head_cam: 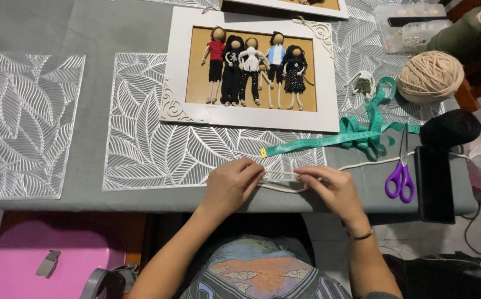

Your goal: Measuring white rope against the perimeter of decorative picture frames and cutting it with scissors.

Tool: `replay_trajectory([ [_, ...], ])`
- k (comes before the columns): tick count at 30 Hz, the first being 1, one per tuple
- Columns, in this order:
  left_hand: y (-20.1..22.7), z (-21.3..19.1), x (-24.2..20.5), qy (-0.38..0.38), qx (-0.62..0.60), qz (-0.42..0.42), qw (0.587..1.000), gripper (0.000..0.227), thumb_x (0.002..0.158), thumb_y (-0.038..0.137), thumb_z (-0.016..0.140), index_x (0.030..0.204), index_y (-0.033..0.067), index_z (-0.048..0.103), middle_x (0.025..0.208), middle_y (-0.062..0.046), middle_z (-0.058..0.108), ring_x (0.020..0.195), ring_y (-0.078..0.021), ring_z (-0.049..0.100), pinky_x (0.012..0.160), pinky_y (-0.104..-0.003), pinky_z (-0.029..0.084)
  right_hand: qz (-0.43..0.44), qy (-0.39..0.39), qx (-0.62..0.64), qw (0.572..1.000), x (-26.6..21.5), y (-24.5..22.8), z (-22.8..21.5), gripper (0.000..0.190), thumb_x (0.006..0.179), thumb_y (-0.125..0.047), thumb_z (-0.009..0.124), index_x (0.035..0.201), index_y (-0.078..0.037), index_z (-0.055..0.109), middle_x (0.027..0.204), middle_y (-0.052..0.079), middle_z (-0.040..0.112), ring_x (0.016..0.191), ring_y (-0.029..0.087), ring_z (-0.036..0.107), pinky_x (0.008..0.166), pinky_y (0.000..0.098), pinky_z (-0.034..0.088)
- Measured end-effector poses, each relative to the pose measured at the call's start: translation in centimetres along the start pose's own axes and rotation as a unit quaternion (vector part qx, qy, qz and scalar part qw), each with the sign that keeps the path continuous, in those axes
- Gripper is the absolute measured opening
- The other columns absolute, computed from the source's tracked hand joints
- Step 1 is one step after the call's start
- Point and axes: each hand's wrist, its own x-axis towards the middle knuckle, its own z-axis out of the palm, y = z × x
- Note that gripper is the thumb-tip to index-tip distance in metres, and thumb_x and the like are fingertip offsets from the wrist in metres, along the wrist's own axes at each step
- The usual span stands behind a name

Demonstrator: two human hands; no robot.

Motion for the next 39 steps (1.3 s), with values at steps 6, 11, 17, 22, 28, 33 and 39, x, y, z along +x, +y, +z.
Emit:
replay_trajectory([
  [6,-1.7,3.4,2.1,0.059,0.081,0.094,0.991,0.003,0.094,0.02,0.068,0.096,0.0191,0.071,0.093,-0.002,0.066,0.095,-0.0252,0.069,0.07,-0.031,0.056,-0.049,0.058,-0.075,0.994,3.6,1.4,-2.1,0.011,0.09,-0.014,0.078,0.1,-0.017,0.081,0.091,0.002,0.081,0.088,0.024,0.077,0.082,0.0371,0.059],
  [11,-2.6,3.8,2.9,0.049,0.116,0.099,0.987,0.002,0.093,0.015,0.069,0.092,0.0162,0.071,0.09,-0.003,0.066,0.095,-0.0256,0.069,0.069,-0.031,0.055,-0.067,0.013,-0.084,0.994,6.4,2.3,-2.3,0.011,0.093,-0.01,0.074,0.102,-0.014,0.08,0.094,0.005,0.081,0.091,0.028,0.076,0.083,0.0374,0.06],
  [17,-2.5,3.0,3.2,0.012,0.125,0.085,0.988,0.004,0.093,0.018,0.07,0.093,0.0155,0.073,0.088,-0.005,0.069,0.096,-0.0261,0.069,0.072,-0.033,0.055,-0.032,-0.02,-0.144,0.989,6.1,2.9,-2.1,0.01,0.089,-0.014,0.078,0.099,-0.013,0.079,0.098,0.006,0.079,0.094,0.029,0.075,0.087,0.0405,0.059],
  [22,-2.1,1.4,3.9,-0.031,0.069,-0.016,0.997,0.005,0.09,0.018,0.075,0.087,0.0136,0.077,0.088,-0.006,0.071,0.088,-0.0265,0.069,0.068,-0.034,0.057,-0.021,-0.015,-0.165,0.986,6.0,3.8,-2.0,0.009,0.09,-0.02,0.079,0.098,-0.023,0.08,0.099,-0.003,0.078,0.093,0.022,0.074,0.084,0.0351,0.059],
  [28,-2.6,2.0,4.1,-0.03,0.151,0.038,0.987,0.003,0.086,0.017,0.078,0.083,0.0174,0.077,0.083,-0.003,0.071,0.083,-0.023,0.069,0.067,-0.031,0.056,-0.014,-0.023,-0.165,0.986,6.1,3.2,-2.1,0.01,0.09,-0.018,0.077,0.099,-0.022,0.08,0.099,-0.003,0.078,0.093,0.024,0.074,0.083,0.0359,0.059],
  [33,-2.2,2.8,4.1,-0.033,0.211,0.088,0.973,0.007,0.081,0.011,0.078,0.076,0.0139,0.074,0.079,-0.004,0.068,0.074,-0.0228,0.066,0.064,-0.031,0.055,0.076,0.004,-0.058,0.995,5.8,3.2,-2.2,0.022,0.087,-0.007,0.078,0.106,-0.018,0.079,0.098,0.005,0.08,0.095,0.026,0.076,0.083,0.0344,0.061],
  [39,-1.4,2.7,4.8,-0.039,0.237,0.124,0.963,0.009,0.077,0.007,0.076,0.069,0.0111,0.073,0.074,-0.006,0.066,0.068,-0.0242,0.066,0.064,-0.033,0.056,0.119,0.035,-0.038,0.991,5.9,3.8,-2.1,0.016,0.087,-0.01,0.08,0.101,-0.018,0.081,0.093,0.005,0.081,0.092,0.022,0.076,0.08,0.0318,0.061],
])
